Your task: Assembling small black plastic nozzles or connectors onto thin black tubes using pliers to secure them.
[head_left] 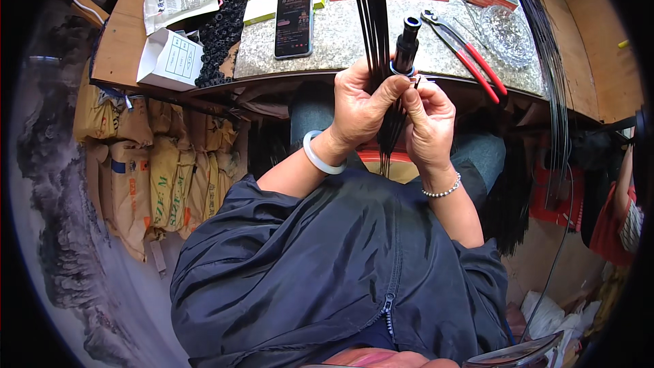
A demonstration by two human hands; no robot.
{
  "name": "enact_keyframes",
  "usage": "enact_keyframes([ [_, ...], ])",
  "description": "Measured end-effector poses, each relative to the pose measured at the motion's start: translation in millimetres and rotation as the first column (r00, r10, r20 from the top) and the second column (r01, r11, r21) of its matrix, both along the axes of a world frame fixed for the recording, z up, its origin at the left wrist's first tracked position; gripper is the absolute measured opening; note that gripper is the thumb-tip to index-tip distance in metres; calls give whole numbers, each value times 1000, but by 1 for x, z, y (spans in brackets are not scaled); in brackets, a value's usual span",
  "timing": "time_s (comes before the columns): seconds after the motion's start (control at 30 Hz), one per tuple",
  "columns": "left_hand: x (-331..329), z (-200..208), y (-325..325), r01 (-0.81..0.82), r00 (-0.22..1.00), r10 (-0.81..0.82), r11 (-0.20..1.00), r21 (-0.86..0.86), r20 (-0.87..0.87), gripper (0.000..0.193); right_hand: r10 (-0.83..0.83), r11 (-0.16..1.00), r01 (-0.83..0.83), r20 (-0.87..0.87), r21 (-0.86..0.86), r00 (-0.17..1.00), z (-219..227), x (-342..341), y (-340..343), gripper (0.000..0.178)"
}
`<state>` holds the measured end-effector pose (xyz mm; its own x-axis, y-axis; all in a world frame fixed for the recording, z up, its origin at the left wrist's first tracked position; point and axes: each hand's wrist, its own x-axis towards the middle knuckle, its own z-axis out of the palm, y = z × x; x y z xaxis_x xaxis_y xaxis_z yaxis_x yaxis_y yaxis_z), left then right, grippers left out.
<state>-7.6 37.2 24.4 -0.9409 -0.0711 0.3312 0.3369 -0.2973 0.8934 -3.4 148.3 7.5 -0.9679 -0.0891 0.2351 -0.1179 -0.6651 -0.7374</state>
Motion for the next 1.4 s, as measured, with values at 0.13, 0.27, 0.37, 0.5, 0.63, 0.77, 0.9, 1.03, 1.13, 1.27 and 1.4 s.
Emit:
enact_keyframes([
  [0.13, 0, 1, 0, 20, 1000, -20, 1000, 12, 11, 29, 104, 994, -107, 124, 18, 987, 0, -5, 6, 12],
  [0.27, -2, 9, 4, 35, 999, -36, 996, 83, 4, 21, 81, 997, -80, 113, -15, 990, -2, -5, 3, 13],
  [0.37, -6, 4, 2, 71, 997, -76, 986, 148, 27, 19, 68, 996, -61, 123, -61, 990, 2, -2, -1, 12],
  [0.5, -4, 4, 1, 58, 998, -62, 989, 133, 24, 19, 91, 992, -78, 134, -98, 987, -3, -3, -2, 9],
  [0.63, -5, 2, -1, 57, 998, -60, 992, 116, 22, 19, 147, 984, -131, 130, -124, 981, -6, -5, 1, 10],
  [0.77, -3, 4, 1, 71, 996, -77, 986, 151, 35, 19, 175, 979, -163, 91, -122, 980, -3, -2, 4, 12],
  [0.9, -2, 5, 3, 39, 999, -42, 993, 110, 21, 20, 49, 999, -49, -19, 2, 999, -3, -4, 5, 16],
  [1.03, 1, 4, 2, 26, 999, -29, 996, 83, 34, 21, 70, 996, -70, 4, 63, 998, -2, -5, 9, 17],
  [1.13, 2, 4, 0, 40, 998, -43, 996, 76, 38, 21, 137, 990, -139, 57, 38, 989, 4, -6, 11, 17],
  [1.27, 0, 5, 0, 88, 995, -92, 992, 87, 43, 27, 108, 993, -112, 80, 40, 991, 3, -4, 6, 10],
  [1.4, -3, 3, 0, 124, 991, -132, 976, 181, 32, 33, -26, 1000, 26, 53, 14, 998, 6, 2, -1, 10],
])
